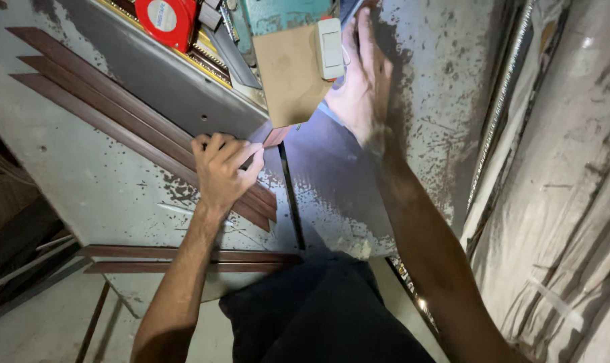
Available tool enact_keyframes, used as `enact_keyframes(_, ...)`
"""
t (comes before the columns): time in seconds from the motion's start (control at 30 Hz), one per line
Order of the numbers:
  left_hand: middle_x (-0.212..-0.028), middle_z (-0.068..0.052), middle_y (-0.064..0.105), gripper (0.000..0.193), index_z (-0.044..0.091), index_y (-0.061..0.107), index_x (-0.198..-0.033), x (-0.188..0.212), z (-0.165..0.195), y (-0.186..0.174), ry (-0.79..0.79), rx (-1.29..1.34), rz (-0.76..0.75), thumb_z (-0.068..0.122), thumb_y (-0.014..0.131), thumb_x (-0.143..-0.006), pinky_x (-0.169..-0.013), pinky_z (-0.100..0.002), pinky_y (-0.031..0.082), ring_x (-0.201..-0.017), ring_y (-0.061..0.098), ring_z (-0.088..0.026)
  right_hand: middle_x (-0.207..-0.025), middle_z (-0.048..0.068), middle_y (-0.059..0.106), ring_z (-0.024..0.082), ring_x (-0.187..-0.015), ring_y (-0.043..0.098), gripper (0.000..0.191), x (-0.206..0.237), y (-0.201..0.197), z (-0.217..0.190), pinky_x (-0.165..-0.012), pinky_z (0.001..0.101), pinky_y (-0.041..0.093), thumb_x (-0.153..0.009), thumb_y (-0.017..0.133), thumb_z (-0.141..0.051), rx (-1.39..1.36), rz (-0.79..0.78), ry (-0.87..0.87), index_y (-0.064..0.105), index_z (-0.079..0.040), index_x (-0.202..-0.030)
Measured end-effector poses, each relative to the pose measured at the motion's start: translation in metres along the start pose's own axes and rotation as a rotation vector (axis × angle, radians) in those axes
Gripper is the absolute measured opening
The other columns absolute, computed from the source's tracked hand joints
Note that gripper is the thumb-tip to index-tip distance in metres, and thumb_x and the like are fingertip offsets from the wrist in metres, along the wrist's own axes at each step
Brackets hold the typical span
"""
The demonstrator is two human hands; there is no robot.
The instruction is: The person measures a dark wooden moulding strip with a tape measure, marks it, and saws off pieces with a hand saw. They repeat the measure-and-cut cycle on additional strips and stack the cut pieces on the work table.
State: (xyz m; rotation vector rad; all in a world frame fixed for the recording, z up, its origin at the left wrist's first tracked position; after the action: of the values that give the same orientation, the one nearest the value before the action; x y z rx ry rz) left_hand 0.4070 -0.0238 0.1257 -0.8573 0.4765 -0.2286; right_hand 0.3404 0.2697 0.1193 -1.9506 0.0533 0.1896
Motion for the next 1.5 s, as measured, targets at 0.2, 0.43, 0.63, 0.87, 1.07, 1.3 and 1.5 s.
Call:
enact_keyframes(0.2,-0.086,0.002,0.071,0.013,0.017,0.078,-0.092,0.001,-0.003,-0.003,0.001,-0.056,-0.009,0.017,0.088,-0.084,-0.086,-0.044,0.037,-0.085,0.059,-0.019,-0.163,0.014,0.036,0.029,-0.145,0.048,0.096,-0.007,-0.011,-0.025,-0.11,0.048,0.04,-0.076,0.089,-0.028,0.061,-0.07,0.1,0.039,-0.011,-0.156)
enact_keyframes(0.43,-0.096,-0.004,0.072,0.008,0.01,0.076,-0.098,0.001,0.036,-0.044,-0.326,-0.028,0.49,0.003,0.08,-0.098,-0.089,-0.04,0.046,-0.091,0.062,-0.023,-0.121,0.008,0.059,0.03,-0.117,0.053,0.059,-0.034,-0.065,0.032,-0.097,0.0495,0.044,-0.085,0.079,-0.054,0.392,-0.341,-0.564,0.062,-0.013,-0.123)
enact_keyframes(0.63,-0.098,-0.01,0.071,0.046,0.006,0.073,-0.111,0.036,0.171,-0.055,-0.129,-0.112,-0.002,0.037,0.07,-0.078,-0.081,-0.046,0.045,-0.09,0.065,-0.03,-0.08,0.005,0.065,0.026,-0.078,0.065,0.039,0.033,-0.082,0.028,-0.08,0.0459,0.047,-0.083,0.065,-0.06,0.388,-0.733,-0.817,0.064,-0.022,-0.09)
enact_keyframes(0.87,-0.087,-0.014,0.062,0.067,0.005,0.071,-0.095,0.039,0.073,-0.051,0.281,-0.233,-0.338,0.072,0.066,-0.091,-0.074,-0.052,0.048,-0.087,0.062,-0.034,-0.105,0.004,0.071,0.024,-0.093,0.071,0.032,0.183,-0.058,-0.06,-0.078,0.0396,0.056,-0.107,0.059,-0.043,-0.317,-0.352,-0.445,0.068,-0.019,-0.126)
enact_keyframes(1.07,-0.129,-0.022,0.06,0.072,0.001,0.065,-0.124,-0.053,-0.133,-0.087,-0.008,-0.528,-0.449,0.067,0.062,-0.095,-0.115,-0.054,0.033,-0.131,0.051,-0.041,-0.093,0.008,0.068,0.025,-0.075,0.057,0.045,0.278,-0.091,-0.007,-0.07,0.0431,0.043,-0.094,0.08,-0.025,0.189,-0.018,-0.103,0.072,-0.015,-0.137)
enact_keyframes(1.3,-0.166,-0.028,0.024,0.088,0.006,0.023,-0.165,-0.081,-0.155,-0.051,-0.614,-0.362,-0.115,0.043,0.071,-0.101,-0.113,-0.066,0.021,-0.154,0.016,-0.041,-0.087,0.011,0.06,0.03,-0.073,0.051,0.048,0.307,-0.072,0.015,-0.069,0.0462,0.036,-0.086,0.085,-0.013,0.192,-0.004,0.094,0.073,-0.012,-0.132)
enact_keyframes(1.5,-0.17,-0.026,0.016,0.094,0.005,0.018,-0.164,-0.099,-0.192,-0.062,-0.659,-0.367,-0.251,0.048,0.072,-0.1,-0.11,-0.07,0.022,-0.16,0.005,-0.038,-0.097,0.012,0.063,0.03,-0.077,0.049,0.051,0.289,-0.059,0.009,-0.071,0.0449,0.036,-0.086,0.088,-0.014,0.191,0.041,0.001,0.073,-0.009,-0.134)
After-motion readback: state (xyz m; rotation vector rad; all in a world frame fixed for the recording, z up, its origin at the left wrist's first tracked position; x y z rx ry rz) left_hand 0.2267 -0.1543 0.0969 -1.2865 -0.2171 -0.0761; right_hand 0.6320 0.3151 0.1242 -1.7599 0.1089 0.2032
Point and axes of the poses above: each hand's wrist, its own x-axis away from the middle knuckle, its own y-axis out of the palm, z = x × y, the point moved 1 cm from there along -x, towards the middle knuckle
